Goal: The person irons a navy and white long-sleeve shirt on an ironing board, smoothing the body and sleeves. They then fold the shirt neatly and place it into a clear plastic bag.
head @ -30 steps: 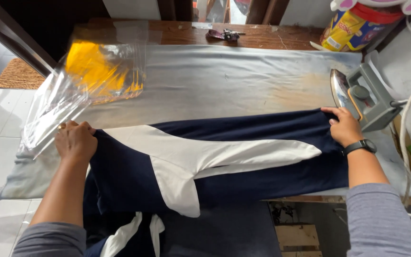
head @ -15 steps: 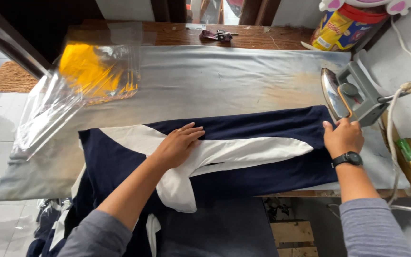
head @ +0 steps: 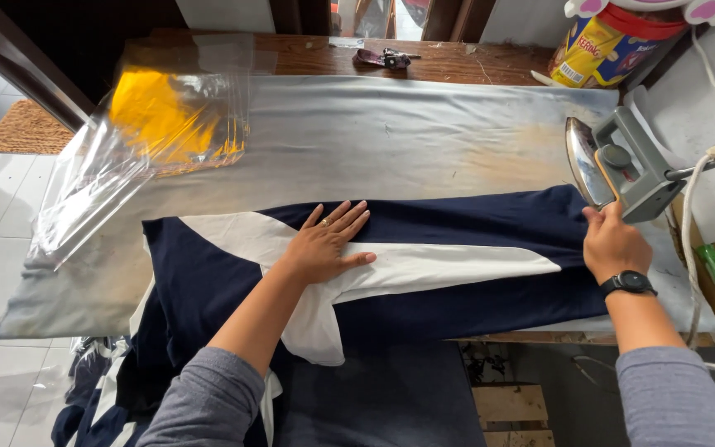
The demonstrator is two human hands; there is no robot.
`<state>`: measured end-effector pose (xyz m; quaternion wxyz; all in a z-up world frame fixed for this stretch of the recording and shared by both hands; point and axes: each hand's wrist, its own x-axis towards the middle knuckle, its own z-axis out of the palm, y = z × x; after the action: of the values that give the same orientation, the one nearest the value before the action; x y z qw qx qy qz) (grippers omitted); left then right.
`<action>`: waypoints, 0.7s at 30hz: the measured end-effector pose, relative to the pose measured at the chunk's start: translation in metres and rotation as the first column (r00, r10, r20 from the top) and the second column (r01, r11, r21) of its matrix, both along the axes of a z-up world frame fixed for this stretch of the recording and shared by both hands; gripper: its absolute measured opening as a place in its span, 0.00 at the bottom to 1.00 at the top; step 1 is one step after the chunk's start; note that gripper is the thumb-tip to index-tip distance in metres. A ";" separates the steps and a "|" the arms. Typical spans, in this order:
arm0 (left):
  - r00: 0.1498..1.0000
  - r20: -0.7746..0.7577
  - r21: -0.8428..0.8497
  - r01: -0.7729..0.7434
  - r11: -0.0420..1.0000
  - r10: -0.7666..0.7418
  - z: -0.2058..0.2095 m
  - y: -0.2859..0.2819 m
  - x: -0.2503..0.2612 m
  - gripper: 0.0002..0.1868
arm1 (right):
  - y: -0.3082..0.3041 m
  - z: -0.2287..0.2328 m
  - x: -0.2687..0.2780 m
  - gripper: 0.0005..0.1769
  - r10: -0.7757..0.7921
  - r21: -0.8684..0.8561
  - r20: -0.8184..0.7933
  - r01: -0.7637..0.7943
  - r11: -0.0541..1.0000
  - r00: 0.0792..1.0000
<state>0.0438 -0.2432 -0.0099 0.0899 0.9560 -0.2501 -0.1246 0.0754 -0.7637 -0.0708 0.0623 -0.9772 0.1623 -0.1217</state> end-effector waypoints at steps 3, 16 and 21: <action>1.000 0.013 0.041 0.013 0.999 -0.013 0.000 0.000 -0.001 0.56 | -0.002 -0.016 -0.009 0.22 0.099 -0.089 0.028 -0.096 0.991 0.995; 0.999 0.036 0.124 -0.015 0.992 0.010 0.012 -0.002 -0.012 0.71 | 0.112 0.008 -0.002 0.36 0.571 0.104 -0.190 -0.562 0.821 0.799; 0.999 0.048 0.092 -0.027 0.995 0.022 0.017 -0.002 -0.011 0.71 | 0.067 -0.021 0.043 0.28 0.450 -0.093 0.099 -0.442 0.892 0.888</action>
<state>0.0330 -0.2448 0.0070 0.0414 0.9647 -0.2343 -0.1125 0.1183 -0.6968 -0.0922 0.0649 -0.9810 -0.0745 -0.1669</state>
